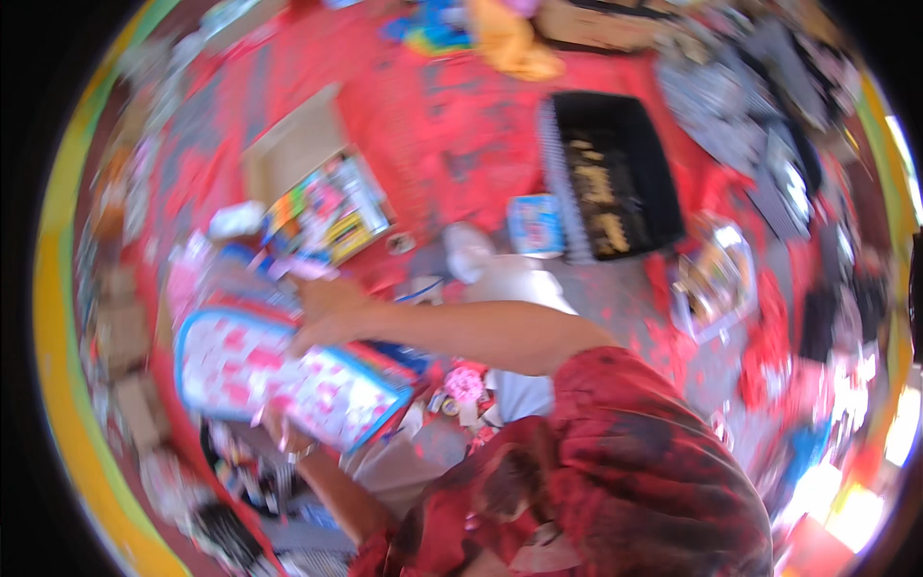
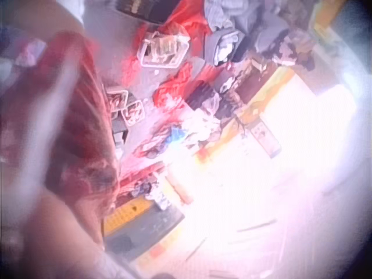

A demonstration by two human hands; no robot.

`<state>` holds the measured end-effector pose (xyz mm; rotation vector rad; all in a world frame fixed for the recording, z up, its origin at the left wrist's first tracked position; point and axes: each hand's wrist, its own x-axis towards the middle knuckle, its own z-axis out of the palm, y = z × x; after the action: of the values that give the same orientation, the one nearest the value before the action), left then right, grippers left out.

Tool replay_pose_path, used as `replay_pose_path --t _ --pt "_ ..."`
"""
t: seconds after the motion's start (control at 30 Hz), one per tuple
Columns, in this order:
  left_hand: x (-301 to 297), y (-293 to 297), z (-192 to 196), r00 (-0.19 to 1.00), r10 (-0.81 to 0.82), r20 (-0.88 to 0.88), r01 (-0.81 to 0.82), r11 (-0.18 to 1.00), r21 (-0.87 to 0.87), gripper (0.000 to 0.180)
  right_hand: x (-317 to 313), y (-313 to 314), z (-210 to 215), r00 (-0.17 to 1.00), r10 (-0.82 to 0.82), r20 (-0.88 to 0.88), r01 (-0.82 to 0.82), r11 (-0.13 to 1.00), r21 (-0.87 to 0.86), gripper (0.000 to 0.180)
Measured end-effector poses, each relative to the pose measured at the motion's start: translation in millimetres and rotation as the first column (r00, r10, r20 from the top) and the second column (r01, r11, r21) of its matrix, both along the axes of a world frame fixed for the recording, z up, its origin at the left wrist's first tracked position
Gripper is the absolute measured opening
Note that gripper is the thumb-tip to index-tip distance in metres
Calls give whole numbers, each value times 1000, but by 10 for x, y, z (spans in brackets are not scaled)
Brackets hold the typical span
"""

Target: The person sits on the floor and packs several small items into a blue and red insulated bag with cartoon characters. They place a pink pouch and other small packaged items inside, then close the bag and place it into a clear plastic bag.

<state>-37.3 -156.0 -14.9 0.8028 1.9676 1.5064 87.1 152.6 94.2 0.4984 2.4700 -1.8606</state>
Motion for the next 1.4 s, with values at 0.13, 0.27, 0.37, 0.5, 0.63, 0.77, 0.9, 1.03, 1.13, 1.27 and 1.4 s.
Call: replay_pose_path --t 0.13,0.27,0.37,0.5,0.63,0.77,0.9,1.03,1.13,1.27,1.4 --pt "136 348 180 817 389 426 -420 907 -24 57 39 65 -15 996 -32 -87 25 997 -79 77" --pt "289 632 337 681 332 653 -458 889 25 73 79 132 39 989 -42 -144 46 999 20 85" --pt "382 691 399 718 288 634 -436 896 86 74 106 183 86 993 -16 -118 16 1000 -6 91" --pt "430 725 452 726 352 590 -497 863 96 71 139 219 108 990 -29 -142 11 992 -124 100" --pt "385 764 477 797 297 526 -431 890 149 70 141 233 92 985 -12 -171 -6 994 -105 101" --pt "262 693 427 834 350 427 -436 892 120 68 119 250 92 992 -70 -103 51 982 -183 90" --pt "84 485 369 760 416 499 -528 843 101 56 113 314 108 983 -180 -31 140 853 -503 71" --pt "15 285 362 773 388 502 -493 866 90 53 98 391 97 980 -191 52 189 822 -538 69" --pt "83 263 364 786 350 510 -457 884 99 51 68 416 78 985 -133 108 169 862 -479 76" --pt "373 389 295 656 308 689 -473 879 58 39 21 382 87 995 -101 28 102 883 -459 65" --pt "456 513 369 767 97 634 -243 959 148 28 13 353 67 992 -122 -35 86 847 -524 62"
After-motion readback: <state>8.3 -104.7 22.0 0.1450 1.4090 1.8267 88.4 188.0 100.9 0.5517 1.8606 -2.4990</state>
